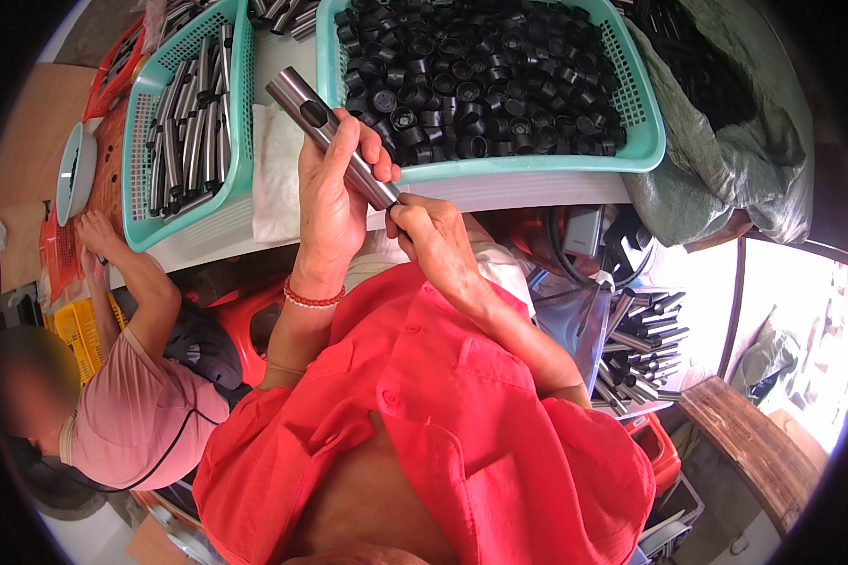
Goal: The person repeatedly picks a metal rod from a basket and attaches a black plastic cap to one end, then places the assembled unit into a separate basket. The process is repeated continuously throughout the clip.
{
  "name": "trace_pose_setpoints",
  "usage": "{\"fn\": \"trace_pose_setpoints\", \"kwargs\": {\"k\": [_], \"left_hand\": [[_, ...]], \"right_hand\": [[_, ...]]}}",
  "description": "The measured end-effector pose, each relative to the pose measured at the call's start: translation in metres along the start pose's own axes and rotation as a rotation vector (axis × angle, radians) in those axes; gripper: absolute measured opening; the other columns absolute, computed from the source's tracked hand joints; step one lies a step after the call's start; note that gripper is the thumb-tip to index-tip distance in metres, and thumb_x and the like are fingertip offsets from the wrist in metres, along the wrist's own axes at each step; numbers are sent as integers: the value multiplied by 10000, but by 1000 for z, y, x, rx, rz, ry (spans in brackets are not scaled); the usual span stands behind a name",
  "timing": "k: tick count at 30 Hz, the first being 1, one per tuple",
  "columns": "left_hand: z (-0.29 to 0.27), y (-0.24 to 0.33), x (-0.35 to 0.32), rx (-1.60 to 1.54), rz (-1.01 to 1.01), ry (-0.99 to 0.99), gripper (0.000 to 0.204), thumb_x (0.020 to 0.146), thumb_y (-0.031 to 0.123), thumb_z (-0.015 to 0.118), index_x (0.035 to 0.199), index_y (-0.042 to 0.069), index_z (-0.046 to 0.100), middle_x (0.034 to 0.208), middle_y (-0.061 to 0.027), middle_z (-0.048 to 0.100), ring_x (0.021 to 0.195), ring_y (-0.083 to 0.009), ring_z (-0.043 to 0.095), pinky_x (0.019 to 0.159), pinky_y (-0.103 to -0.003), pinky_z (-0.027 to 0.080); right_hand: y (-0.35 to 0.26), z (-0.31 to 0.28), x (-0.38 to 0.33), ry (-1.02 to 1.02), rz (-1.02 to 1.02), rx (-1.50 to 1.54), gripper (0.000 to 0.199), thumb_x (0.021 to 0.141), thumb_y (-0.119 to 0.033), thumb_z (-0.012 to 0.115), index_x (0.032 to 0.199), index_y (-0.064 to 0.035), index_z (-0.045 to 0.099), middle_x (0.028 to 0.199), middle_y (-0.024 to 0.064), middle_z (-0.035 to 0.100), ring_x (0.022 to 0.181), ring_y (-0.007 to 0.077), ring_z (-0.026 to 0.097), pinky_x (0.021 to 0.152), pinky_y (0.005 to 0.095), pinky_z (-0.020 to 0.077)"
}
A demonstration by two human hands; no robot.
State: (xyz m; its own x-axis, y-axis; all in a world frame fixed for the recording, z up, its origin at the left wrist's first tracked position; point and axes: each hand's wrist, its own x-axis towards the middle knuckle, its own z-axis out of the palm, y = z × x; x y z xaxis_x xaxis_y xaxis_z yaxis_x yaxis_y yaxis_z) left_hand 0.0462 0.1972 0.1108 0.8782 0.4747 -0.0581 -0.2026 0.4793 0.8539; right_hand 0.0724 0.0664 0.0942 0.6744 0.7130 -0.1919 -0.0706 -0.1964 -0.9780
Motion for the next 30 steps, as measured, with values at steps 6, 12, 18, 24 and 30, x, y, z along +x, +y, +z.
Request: {"fn": "trace_pose_setpoints", "kwargs": {"k": [6,12,18,24,30], "left_hand": [[4,2,-9,-72,4,-12,158,964,243,493,1002,104,429,748,-27,463,621,-131,485,602,-317,458],[0,8,-4,-168,38,15,162,970,257,482,975,98,451,756,-27,473,661,-137,485,654,-329,471],[-11,17,10,-479,21,115,172,952,239,529,921,84,461,753,-25,460,680,-134,457,715,-322,444],[0,9,9,-585,50,155,182,967,227,504,902,68,443,744,-25,420,683,-132,433,728,-312,437],[-19,24,20,-571,117,117,189,963,241,506,890,81,434,755,-26,454,680,-136,470,727,-331,458]], "right_hand": [[1,1,-6,36,138,90,286,821,-214,440,715,29,548,608,119,469,510,209,418,529,349,352],[-22,-1,-7,129,60,20,411,896,-324,393,1092,-2,558,656,116,493,627,196,482,642,347,412],[-5,-29,-11,619,-618,-45,744,888,-619,310,1239,24,438,1082,132,542,1002,225,532,960,403,339],[-13,-22,7,536,-715,-120,879,853,-733,239,1232,32,445,1204,146,470,1065,229,490,996,431,300],[-15,-23,3,710,-852,-139,943,819,-784,198,1246,21,443,1269,169,438,1092,246,478,994,423,303]]}}
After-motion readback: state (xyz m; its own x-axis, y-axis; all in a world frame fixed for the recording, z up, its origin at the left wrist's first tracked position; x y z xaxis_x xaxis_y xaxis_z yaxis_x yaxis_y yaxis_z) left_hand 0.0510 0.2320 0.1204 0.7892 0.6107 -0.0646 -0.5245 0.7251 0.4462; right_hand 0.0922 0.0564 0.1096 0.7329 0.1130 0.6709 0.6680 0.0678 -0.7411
